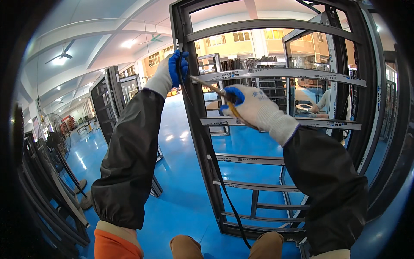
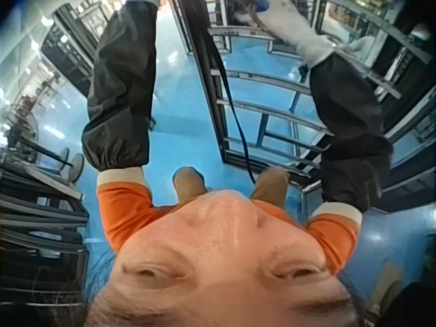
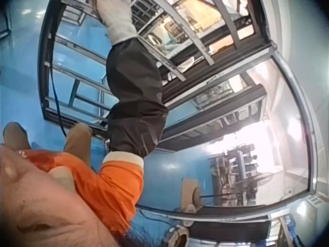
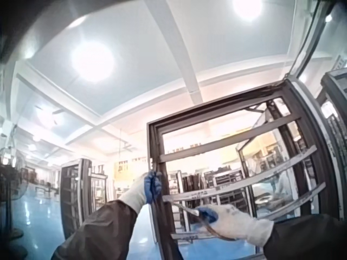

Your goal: Installing and cutting a black rubber gasket or seal onto the edges of a metal frame structure.

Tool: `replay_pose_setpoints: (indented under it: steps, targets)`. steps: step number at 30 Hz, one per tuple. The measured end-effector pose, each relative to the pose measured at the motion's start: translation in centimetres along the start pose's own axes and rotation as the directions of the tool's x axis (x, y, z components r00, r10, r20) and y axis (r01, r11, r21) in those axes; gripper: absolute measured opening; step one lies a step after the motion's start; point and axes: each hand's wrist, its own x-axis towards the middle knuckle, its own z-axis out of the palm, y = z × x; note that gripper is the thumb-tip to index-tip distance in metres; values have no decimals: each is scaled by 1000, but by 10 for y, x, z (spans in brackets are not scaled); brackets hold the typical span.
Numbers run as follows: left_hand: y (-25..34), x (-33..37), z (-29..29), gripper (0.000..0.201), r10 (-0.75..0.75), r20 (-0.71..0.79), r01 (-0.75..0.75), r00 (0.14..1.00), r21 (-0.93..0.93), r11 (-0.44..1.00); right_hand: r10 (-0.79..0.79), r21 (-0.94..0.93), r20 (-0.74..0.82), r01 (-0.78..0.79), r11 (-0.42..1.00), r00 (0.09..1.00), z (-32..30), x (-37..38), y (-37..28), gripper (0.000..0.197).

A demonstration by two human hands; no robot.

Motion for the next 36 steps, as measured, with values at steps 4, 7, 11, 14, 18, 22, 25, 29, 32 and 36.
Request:
replay_pose_setpoints:
  steps: [4, 7, 11, 14, 18, 22, 25, 29, 32, 36]
  targets:
    - [3, -11, 10, 29, 81, -116, -65, 990, 138, 988, 138, 115, 8, -138, 984, 990, -23, 20, 1, 68]
    - [1, -5, 5, 28, 65, -73, -59, 995, 79, 995, 7, 264, 10, -9, 964, 1000, -45, 50, 5, 58]
    - [0, -7, 7, 25, 90, -107, -76, 990, 131, 988, -9, 219, -9, 11, 976, 1000, -73, 96, -4, 40]
    - [-6, -2, 10, 22, 82, -91, -71, 992, 120, 990, 75, 128, -24, -71, 989, 997, -90, 114, -21, 41]
    - [-12, 9, 4, 20, 125, -95, -121, 988, 46, 992, 89, 99, -33, -85, 991, 995, -97, 140, -33, 37]
    - [-16, 18, 1, 20, 91, -149, -93, 985, -4, 996, 116, 141, 69, -125, 982, 991, -101, 154, -38, 30]
    - [-9, 20, 4, 18, 78, -138, -83, 987, -28, 996, 73, 104, 31, -76, 992, 997, -110, 156, -39, 32]
    - [-10, 16, 8, 18, 80, -131, -85, 988, -37, 996, 105, 18, -26, -105, 994, 994, -115, 163, -38, 33]
    - [-11, 22, -1, 18, 80, -123, -82, 989, -17, 996, 94, 83, 58, -99, 992, 994, -115, 173, -38, 32]
    - [-9, 17, -1, 19, 72, -109, -76, 991, -31, 997, 149, 35, 67, -152, 988, 987, -111, 167, -48, 34]
